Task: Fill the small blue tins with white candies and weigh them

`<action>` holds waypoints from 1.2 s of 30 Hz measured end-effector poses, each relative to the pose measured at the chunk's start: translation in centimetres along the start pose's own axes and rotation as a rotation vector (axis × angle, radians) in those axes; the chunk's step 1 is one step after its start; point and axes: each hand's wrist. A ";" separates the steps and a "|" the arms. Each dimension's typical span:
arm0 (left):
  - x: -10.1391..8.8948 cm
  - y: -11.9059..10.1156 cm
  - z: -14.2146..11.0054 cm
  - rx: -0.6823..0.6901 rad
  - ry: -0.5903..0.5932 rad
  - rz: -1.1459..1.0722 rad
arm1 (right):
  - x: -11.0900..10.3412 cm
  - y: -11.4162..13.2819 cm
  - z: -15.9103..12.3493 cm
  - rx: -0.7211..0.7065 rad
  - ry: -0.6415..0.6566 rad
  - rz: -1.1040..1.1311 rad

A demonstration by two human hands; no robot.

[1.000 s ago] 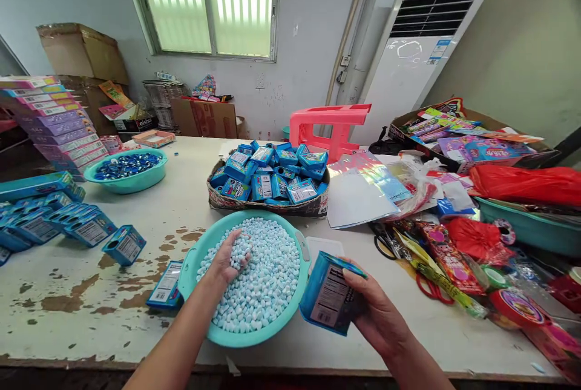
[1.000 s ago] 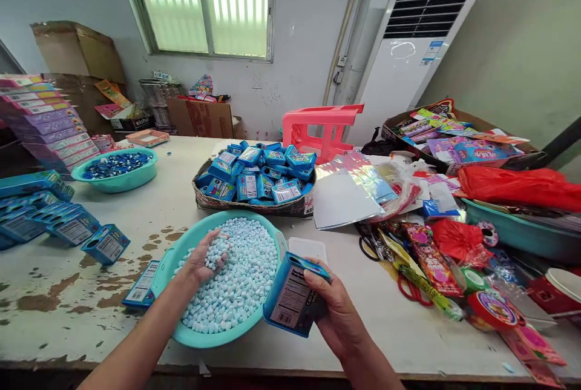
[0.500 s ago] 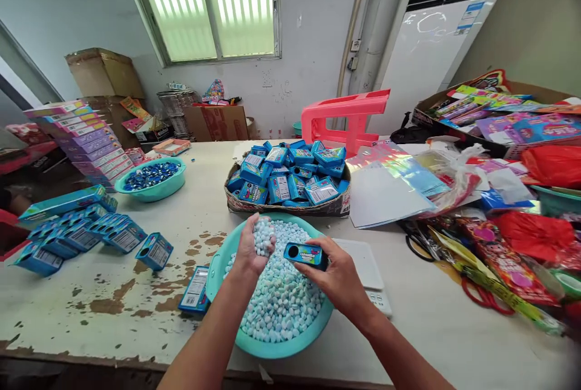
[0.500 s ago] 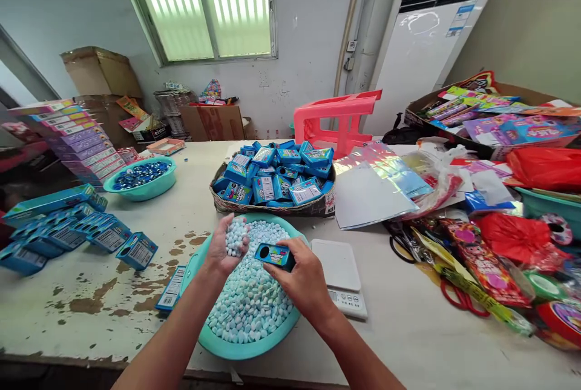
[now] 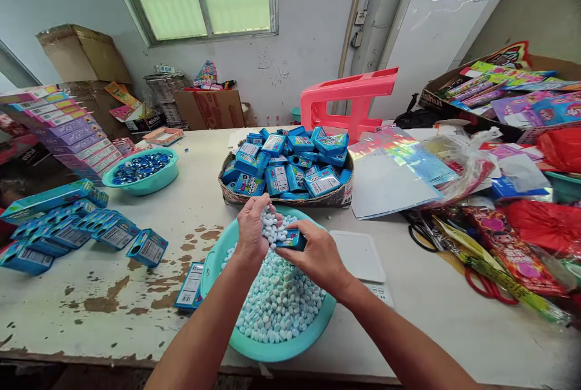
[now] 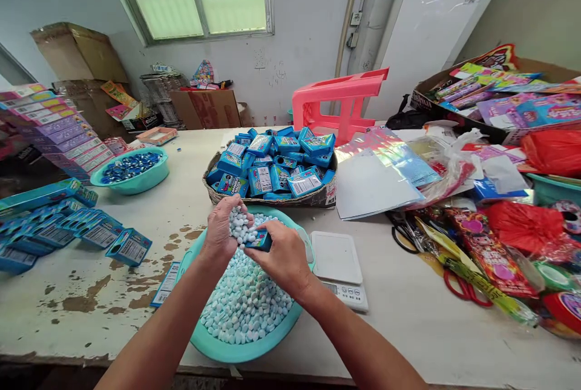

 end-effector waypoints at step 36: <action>0.7 0.3 0.5 0.109 -0.019 0.117 | 0.0 -1.1 1.5 0.022 0.000 0.153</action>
Point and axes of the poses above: each hand's wrist, its own z-axis towards the middle knuckle, its own x-axis out of the palm, y = z × x, and after that the axes turned 15 degrees about z, right-handed
